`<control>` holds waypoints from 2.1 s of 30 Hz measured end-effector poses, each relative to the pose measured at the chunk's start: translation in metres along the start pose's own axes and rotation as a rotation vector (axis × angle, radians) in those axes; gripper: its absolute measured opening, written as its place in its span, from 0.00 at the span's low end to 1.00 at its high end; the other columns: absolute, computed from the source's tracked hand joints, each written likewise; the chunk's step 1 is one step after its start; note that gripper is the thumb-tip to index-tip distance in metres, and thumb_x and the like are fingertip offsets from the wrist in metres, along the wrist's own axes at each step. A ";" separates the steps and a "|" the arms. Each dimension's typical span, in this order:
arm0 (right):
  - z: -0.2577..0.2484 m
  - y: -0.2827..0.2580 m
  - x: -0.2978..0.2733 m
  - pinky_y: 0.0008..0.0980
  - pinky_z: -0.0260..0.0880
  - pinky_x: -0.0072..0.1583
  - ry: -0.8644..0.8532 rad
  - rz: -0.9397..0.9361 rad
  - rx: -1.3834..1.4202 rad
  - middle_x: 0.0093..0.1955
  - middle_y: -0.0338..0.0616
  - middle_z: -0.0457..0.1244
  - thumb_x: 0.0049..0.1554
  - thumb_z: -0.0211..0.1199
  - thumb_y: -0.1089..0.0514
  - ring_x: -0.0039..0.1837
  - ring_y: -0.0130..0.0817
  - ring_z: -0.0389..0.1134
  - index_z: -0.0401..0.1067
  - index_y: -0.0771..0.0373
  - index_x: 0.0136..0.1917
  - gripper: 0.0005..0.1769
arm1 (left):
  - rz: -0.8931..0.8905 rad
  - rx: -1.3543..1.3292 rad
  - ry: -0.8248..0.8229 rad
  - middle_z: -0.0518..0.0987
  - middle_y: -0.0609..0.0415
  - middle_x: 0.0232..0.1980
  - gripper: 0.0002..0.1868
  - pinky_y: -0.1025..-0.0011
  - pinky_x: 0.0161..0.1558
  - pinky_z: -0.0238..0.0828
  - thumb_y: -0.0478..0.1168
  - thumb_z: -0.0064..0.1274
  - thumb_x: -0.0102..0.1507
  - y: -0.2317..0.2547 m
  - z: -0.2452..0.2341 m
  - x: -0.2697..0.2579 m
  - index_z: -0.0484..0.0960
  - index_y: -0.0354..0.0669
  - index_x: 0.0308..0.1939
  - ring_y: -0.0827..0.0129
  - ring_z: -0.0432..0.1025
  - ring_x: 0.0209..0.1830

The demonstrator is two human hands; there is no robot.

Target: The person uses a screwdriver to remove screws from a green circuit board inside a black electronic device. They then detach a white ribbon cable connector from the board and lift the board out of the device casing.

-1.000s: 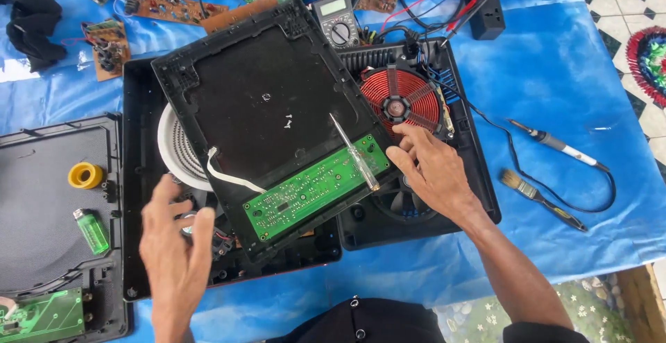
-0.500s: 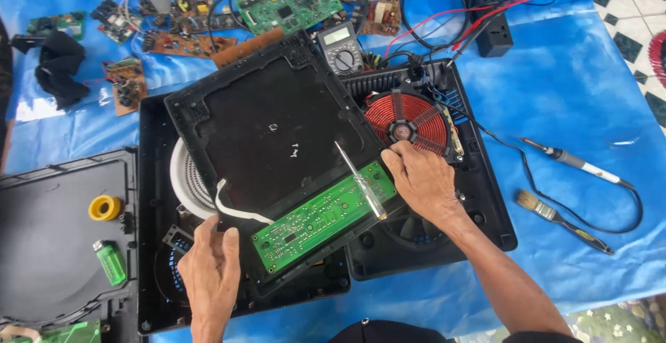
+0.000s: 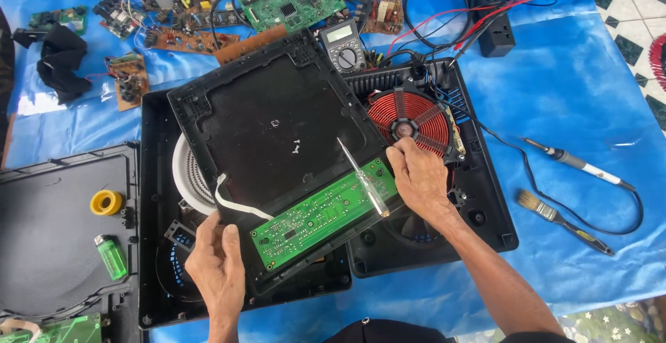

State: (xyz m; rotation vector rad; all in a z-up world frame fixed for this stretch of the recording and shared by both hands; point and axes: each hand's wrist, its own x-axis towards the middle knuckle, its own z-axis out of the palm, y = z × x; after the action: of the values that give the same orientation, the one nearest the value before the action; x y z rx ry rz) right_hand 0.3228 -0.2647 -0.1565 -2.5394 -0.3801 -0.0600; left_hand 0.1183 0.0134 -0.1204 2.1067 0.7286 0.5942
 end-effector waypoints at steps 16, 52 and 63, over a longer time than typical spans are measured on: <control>-0.058 0.003 -0.048 0.34 0.53 0.32 0.165 -0.051 0.230 0.29 0.36 0.56 0.70 0.50 0.57 0.29 0.27 0.53 0.69 0.62 0.44 0.14 | 0.315 0.054 0.056 0.83 0.46 0.53 0.20 0.66 0.51 0.73 0.39 0.46 0.71 0.012 0.001 -0.010 0.78 0.31 0.63 0.62 0.78 0.46; -0.019 0.032 -0.062 0.29 0.51 0.34 0.269 -0.064 0.244 0.29 0.34 0.51 0.71 0.49 0.59 0.31 0.24 0.48 0.67 0.62 0.40 0.16 | 0.385 0.267 -0.112 0.76 0.45 0.35 0.17 0.62 0.32 0.69 0.32 0.44 0.72 -0.008 0.037 0.016 0.74 0.28 0.64 0.62 0.69 0.31; -0.017 0.035 -0.059 0.31 0.54 0.35 0.268 -0.052 0.238 0.29 0.33 0.53 0.70 0.49 0.60 0.31 0.25 0.51 0.67 0.61 0.41 0.15 | 0.376 0.414 -0.086 0.75 0.48 0.27 0.16 0.62 0.23 0.64 0.32 0.49 0.69 0.000 0.034 0.019 0.79 0.30 0.61 0.62 0.66 0.20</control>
State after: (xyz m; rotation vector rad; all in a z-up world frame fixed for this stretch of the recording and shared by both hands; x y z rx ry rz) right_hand 0.2770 -0.3175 -0.1680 -2.2490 -0.3260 -0.3499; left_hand 0.1533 0.0079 -0.1367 2.6678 0.4316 0.5827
